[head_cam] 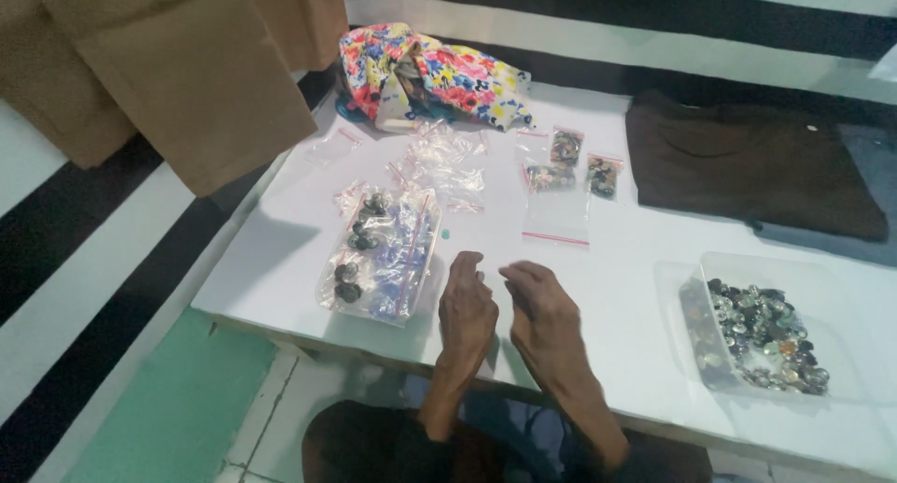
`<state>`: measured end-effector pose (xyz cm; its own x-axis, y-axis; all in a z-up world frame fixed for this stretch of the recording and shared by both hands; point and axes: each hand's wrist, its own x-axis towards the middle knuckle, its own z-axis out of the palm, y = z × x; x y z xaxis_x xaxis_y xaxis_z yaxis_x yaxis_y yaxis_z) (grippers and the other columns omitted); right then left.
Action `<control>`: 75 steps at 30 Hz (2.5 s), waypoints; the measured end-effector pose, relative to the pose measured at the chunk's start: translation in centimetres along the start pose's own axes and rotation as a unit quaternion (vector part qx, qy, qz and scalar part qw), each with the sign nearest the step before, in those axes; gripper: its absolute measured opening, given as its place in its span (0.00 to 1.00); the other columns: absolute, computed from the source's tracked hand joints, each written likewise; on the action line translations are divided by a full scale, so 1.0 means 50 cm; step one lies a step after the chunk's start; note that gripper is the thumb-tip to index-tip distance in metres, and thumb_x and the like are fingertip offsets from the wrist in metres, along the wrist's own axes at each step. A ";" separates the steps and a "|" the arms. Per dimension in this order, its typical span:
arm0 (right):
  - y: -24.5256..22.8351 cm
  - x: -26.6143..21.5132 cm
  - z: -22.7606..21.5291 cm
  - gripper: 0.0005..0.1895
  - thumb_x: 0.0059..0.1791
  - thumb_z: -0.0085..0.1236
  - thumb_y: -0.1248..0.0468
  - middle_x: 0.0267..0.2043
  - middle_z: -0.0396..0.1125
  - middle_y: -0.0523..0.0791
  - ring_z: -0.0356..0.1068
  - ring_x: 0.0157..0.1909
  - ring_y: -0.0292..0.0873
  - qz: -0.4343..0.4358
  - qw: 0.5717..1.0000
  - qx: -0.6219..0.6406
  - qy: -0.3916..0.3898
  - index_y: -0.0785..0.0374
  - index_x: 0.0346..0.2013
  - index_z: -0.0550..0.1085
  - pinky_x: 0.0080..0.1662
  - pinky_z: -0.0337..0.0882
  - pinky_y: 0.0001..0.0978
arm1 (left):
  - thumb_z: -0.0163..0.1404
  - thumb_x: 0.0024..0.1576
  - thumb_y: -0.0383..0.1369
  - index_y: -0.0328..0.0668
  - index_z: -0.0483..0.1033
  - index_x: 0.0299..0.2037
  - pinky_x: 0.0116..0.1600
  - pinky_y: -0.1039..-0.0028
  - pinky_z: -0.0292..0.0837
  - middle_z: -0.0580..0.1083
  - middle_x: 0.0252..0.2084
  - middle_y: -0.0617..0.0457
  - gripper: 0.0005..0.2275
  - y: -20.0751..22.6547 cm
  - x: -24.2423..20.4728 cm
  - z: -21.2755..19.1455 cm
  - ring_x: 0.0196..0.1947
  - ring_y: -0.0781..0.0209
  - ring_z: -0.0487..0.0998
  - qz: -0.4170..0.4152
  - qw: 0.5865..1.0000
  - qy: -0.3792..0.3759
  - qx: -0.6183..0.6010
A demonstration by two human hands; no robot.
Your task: The person sorts small buttons from a clear plastic container into small zip-lock bags. They pick buttons from the container, place them into a bag, seal the bag, and repeat the process with different button types.
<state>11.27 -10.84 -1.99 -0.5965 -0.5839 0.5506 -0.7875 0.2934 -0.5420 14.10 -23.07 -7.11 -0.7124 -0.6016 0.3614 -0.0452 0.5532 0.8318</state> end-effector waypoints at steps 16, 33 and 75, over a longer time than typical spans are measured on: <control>0.161 0.221 0.282 0.21 0.57 0.50 0.49 0.62 0.68 0.48 0.70 0.61 0.54 0.218 0.966 -0.133 -0.031 0.55 0.59 0.75 0.59 0.73 0.50 | 0.34 0.61 0.22 0.30 0.63 0.66 0.52 0.43 0.75 0.71 0.54 0.21 0.22 -0.026 0.014 -0.022 0.51 0.22 0.75 0.015 0.992 0.081 -0.099; 0.147 0.215 0.277 0.04 0.56 0.45 0.68 0.47 0.62 0.47 0.76 0.44 0.56 0.200 0.963 -0.182 0.000 0.58 0.45 0.66 0.46 0.78 0.58 | 0.31 0.60 0.26 0.39 0.65 0.64 0.52 0.44 0.73 0.74 0.52 0.30 0.21 -0.013 0.020 -0.044 0.52 0.26 0.76 -0.070 0.988 0.003 -0.134; 0.029 -0.095 -0.156 0.14 0.48 0.59 0.63 0.33 0.82 0.49 0.83 0.33 0.42 0.335 0.904 0.234 0.128 0.58 0.47 0.82 0.41 0.86 0.31 | 0.55 0.58 0.36 0.44 0.79 0.38 0.43 0.70 0.82 0.81 0.35 0.53 0.06 0.197 -0.111 0.039 0.36 0.61 0.83 -0.050 0.956 0.015 -0.289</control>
<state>11.75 -1.74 -0.42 -0.9788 -0.1813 0.0955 -0.1201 0.1295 -0.9843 16.24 -13.15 -1.72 -0.7040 -0.6556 0.2732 0.2884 0.0876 0.9535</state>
